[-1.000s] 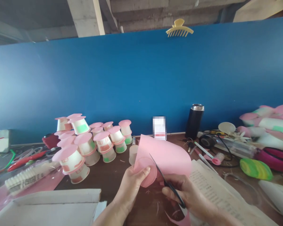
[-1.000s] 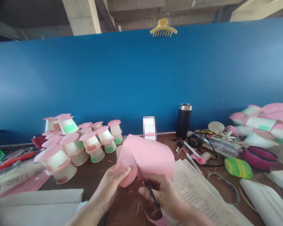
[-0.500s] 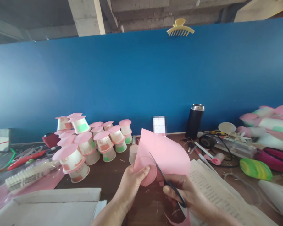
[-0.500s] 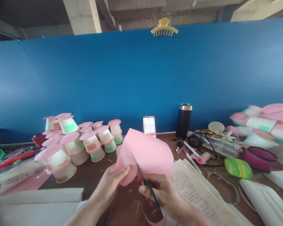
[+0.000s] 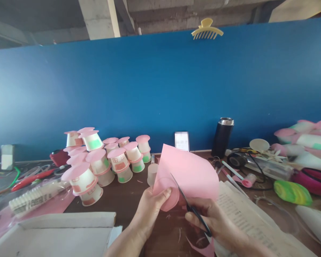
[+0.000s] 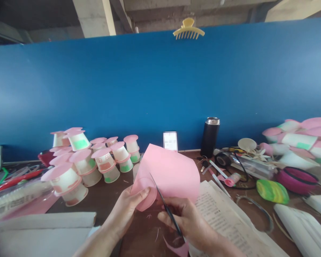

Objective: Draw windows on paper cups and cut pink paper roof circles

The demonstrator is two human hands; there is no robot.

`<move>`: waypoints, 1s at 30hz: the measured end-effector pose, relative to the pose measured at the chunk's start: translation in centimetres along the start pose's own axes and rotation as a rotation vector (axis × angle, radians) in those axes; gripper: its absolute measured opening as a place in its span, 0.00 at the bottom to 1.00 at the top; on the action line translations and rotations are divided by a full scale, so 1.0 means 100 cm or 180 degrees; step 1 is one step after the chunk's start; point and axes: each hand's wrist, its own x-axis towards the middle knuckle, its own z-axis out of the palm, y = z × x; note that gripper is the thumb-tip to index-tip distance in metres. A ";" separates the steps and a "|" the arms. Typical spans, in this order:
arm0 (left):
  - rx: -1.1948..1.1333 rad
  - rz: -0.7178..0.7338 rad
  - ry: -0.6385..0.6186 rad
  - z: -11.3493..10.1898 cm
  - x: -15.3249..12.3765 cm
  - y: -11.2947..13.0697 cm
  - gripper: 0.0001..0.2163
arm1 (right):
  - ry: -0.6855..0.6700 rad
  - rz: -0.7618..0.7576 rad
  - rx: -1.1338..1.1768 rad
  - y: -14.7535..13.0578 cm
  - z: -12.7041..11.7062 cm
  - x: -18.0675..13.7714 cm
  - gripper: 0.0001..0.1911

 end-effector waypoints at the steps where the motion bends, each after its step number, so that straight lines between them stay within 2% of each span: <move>1: 0.0004 -0.0010 0.0038 0.001 -0.001 0.001 0.22 | 0.0003 0.0015 0.0014 0.000 0.000 0.000 0.27; 6: -0.0010 -0.0063 0.0099 0.003 -0.003 0.004 0.25 | 0.0022 0.0001 0.0033 0.001 0.001 0.000 0.26; 19: -0.0003 -0.0029 -0.0089 -0.001 0.000 0.002 0.20 | 0.0092 -0.0079 -0.0042 0.005 0.001 0.000 0.26; 25: 0.0081 -0.0024 0.0051 -0.002 -0.001 0.003 0.22 | 0.0054 -0.0099 -0.0070 0.008 -0.001 -0.001 0.25; 30: 0.0135 -0.0073 -0.0232 -0.009 0.002 0.003 0.20 | 0.0052 -0.0101 -0.0084 0.008 0.000 0.000 0.25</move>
